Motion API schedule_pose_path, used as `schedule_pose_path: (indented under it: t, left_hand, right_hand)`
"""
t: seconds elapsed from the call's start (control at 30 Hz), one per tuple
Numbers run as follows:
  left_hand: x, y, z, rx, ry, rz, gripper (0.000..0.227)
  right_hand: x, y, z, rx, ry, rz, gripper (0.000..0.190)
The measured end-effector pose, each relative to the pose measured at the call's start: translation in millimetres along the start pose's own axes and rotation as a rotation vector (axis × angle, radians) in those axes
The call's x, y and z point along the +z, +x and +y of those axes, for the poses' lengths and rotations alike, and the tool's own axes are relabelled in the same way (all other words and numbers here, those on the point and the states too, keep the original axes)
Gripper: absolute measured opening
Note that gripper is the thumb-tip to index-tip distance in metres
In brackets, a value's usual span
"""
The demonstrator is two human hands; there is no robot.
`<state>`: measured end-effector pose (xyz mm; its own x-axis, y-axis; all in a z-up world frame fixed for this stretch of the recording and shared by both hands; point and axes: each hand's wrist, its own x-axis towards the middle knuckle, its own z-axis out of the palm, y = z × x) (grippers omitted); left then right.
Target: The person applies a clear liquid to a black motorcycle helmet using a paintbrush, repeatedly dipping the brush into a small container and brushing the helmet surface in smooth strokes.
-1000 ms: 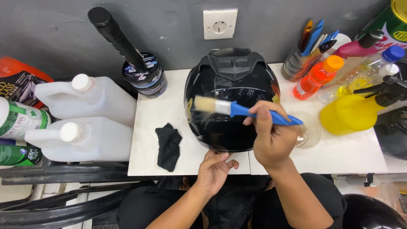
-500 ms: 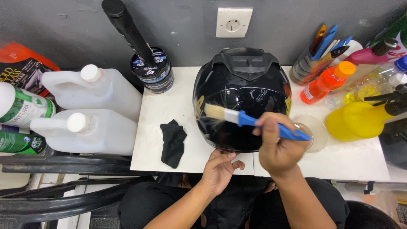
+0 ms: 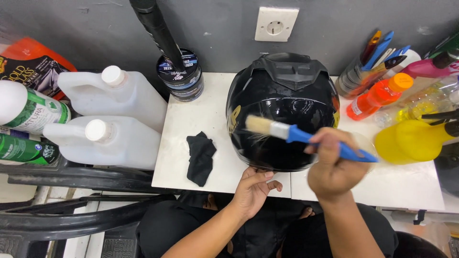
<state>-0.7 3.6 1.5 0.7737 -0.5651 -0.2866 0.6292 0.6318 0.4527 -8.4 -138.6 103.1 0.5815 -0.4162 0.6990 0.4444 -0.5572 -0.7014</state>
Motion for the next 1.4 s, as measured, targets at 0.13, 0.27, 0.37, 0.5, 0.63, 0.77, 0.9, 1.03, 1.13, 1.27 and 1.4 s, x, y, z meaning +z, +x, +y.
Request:
schedule_pose_path:
  t: [0.13,0.27,0.37,0.5,0.63,0.77,0.9,1.03,1.13,1.27,1.4]
  left_hand:
    - [-1,0,0,0.006,0.01,-0.009,0.019]
    - [-3,2,0,0.003,0.004,0.002,0.019]
    - [-8,7,-1,0.006,0.004,0.001,0.018]
    - [-6,11,4,-0.001,0.012,-0.035,0.013]
    - [-18,22,-4,-0.015,0.025,-0.045,0.013]
    - [-29,36,-17,0.018,0.073,-0.029,0.034]
    - [-30,36,-19,0.002,0.083,-0.001,0.03]
    - [-25,33,-16,0.002,0.077,0.002,0.029]
    - [-22,31,-12,0.009,0.063,0.012,0.03]
    - [-21,30,-8,-0.001,0.113,0.034,0.028]
    - [-14,26,-1,0.004,0.126,0.04,0.025]
  right_hand:
    - [2,0,-2,0.04,-0.034,0.166,0.032]
    - [9,5,-20,-0.045,-0.082,-0.088,0.026]
    - [8,4,-19,-0.046,-0.075,-0.14,0.027]
    - [7,0,-5,-0.012,-0.024,0.111,0.031]
    - [15,7,-9,-0.052,-0.057,0.077,0.03]
    - [29,15,-21,-0.192,-0.051,-0.031,0.027]
    - [25,11,-14,-0.159,-0.014,-0.048,0.028]
    - [27,14,-11,-0.221,-0.067,0.016,0.029]
    - [39,15,-22,-0.226,-0.06,-0.075,0.026]
    - [46,14,-28,-0.335,-0.163,-0.126,0.022]
    - [44,15,-24,-0.326,-0.181,-0.07,0.024]
